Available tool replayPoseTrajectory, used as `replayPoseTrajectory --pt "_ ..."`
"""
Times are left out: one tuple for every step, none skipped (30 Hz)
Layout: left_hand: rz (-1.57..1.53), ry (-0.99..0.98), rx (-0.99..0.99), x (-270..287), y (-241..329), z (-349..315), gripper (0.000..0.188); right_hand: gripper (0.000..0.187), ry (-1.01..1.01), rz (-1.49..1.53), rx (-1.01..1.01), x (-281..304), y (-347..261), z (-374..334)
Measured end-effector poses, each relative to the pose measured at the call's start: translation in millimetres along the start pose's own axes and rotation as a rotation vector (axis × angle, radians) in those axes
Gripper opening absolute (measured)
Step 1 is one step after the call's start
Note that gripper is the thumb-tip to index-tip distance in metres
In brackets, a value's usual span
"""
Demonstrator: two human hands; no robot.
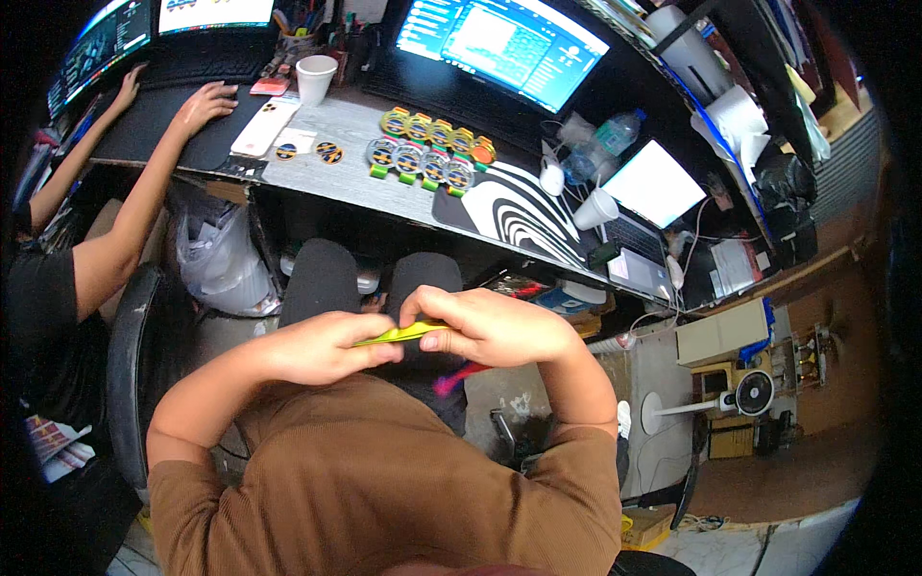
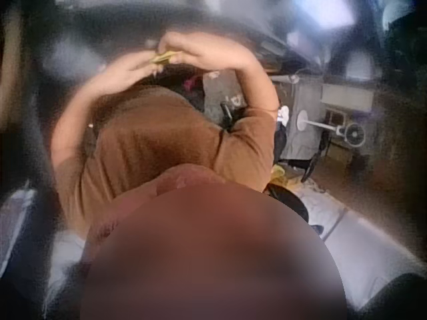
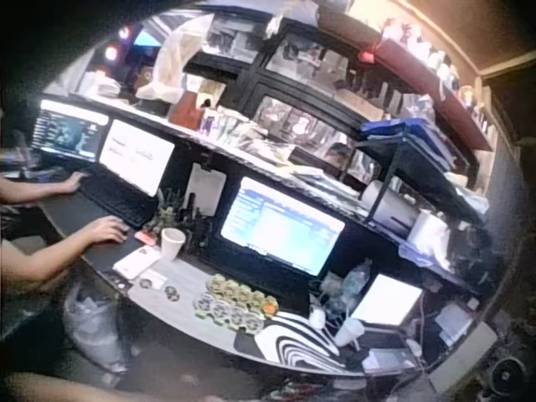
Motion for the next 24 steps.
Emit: replayPoseTrajectory --pt "0.011 -0.074 0.029 1.3 -0.1 -5.5 0.031 0.022 -0.028 -0.022 -0.034 2.9 2.6 -4.4" --pt "0.023 -0.148 0.06 1.2 -0.4 -9.6 0.032 0.021 -0.072 -0.005 -0.051 3.1 4.1 -7.5" --pt "-0.016 -0.197 0.182 0.2 -6.9 -14.1 0.028 0.021 -0.115 0.012 -0.068 2.4 5.3 -10.3" --pt "-0.045 -0.115 0.083 4.1 1.3 -10.2 0.027 0.021 -0.174 0.033 -0.116 -0.7 7.7 -13.4" --pt "-0.076 -0.033 -0.016 5.3 9.6 -7.2 0.026 0.02 -0.119 0.022 -0.047 1.2 1.3 -13.1" --pt "-0.114 0.029 -0.101 5.2 17.0 -5.4 0.024 0.02 -0.075 0.012 -0.009 0.9 -3.3 -12.1" --pt "-0.23 0.093 -0.074 3.4 16.4 -0.9 0.021 0.02 -0.03 0.001 0.029 0.6 -8.3 -11.3" --pt "-0.177 0.101 -0.067 1.9 18.1 2.1 0.021 0.019 0.015 -0.015 0.068 2.0 -12.9 -12.1" --pt "-0.135 0.09 -0.058 0.3 20.2 5.8 0.021 0.02 0.03 0.041 0.057 3.8 -13.6 -15.4" --pt "-0.075 0.078 -0.018 -1.4 20.6 9.2 0.021 0.02 0.016 0.052 0.01 5.9 -10.5 -19.8" --pt "-0.039 0.095 -0.109 -1.4 30.9 9.5 0.022 0.021 0.003 0.061 -0.038 10.8 -6.4 -25.9" --pt "-0.015 0.138 -0.129 0.8 36.5 9.8 0.022 0.022 -0.012 0.072 -0.086 14.4 -2.2 -31.7" --pt "0.019 0.18 -0.131 2.5 41.2 9.1 0.023 0.022 0.032 0.094 -0.038 18.9 -3.7 -33.8" --pt "0.053 0.223 -0.132 5.6 46.0 8.5 0.023 0.022 0.031 0.119 -0.064 20.6 -0.1 -37.2" --pt "0.092 0.247 -0.05 8.5 44.9 7.3 0.026 0.022 0.032 0.146 -0.088 21.6 3.7 -40.7" --pt "0.068 0.22 -0.022 9.0 46.6 7.3 0.027 0.022 0.034 0.174 -0.112 21.7 7.4 -44.4" --pt "0.055 0.189 0.007 9.7 47.8 7.5 0.028 0.022 0.003 0.262 -0.144 19.3 11.9 -48.4" --pt "0.044 0.16 0.035 10.5 48.7 7.6 0.029 0.023 0.026 0.294 -0.133 19.5 14.1 -50.3" --pt "0.093 0.11 -0.029 10.0 55.9 6.9 0.031 0.023 0.048 0.327 -0.121 19.0 16.8 -51.5" --pt "0.161 0.096 -0.078 11.2 61.8 5.6 0.031 0.024 0.071 0.354 -0.122 18.2 20.2 -53.3" --pt "0.22 0.084 -0.133 12.4 67.8 3.0 0.032 0.024 0.103 0.431 -0.099 18.6 22.3 -55.9" --pt "0.292 0.057 -0.137 11.6 69.9 1.6 0.033 0.026 0.113 0.434 -0.11 16.5 26.5 -56.6" --pt "0.3 0.083 -0.146 13.6 72.3 0.0 0.027 0.027 0.131 0.431 -0.108 13.9 29.6 -55.6" --pt "0.298 0.135 -0.115 18.0 72.1 -1.5 0.025 0.029 0.134 0.41 -0.121 10.7 33.0 -54.8"
Point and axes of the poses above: each hand's wrist, its own z-axis towards the middle knuckle, its own x-axis out of the back of the hand, y = z × x, the point moved 7 cm from there along z, towards the middle knuckle, and after that the axes turned 5 degrees about -z, right-handed, at the moved point
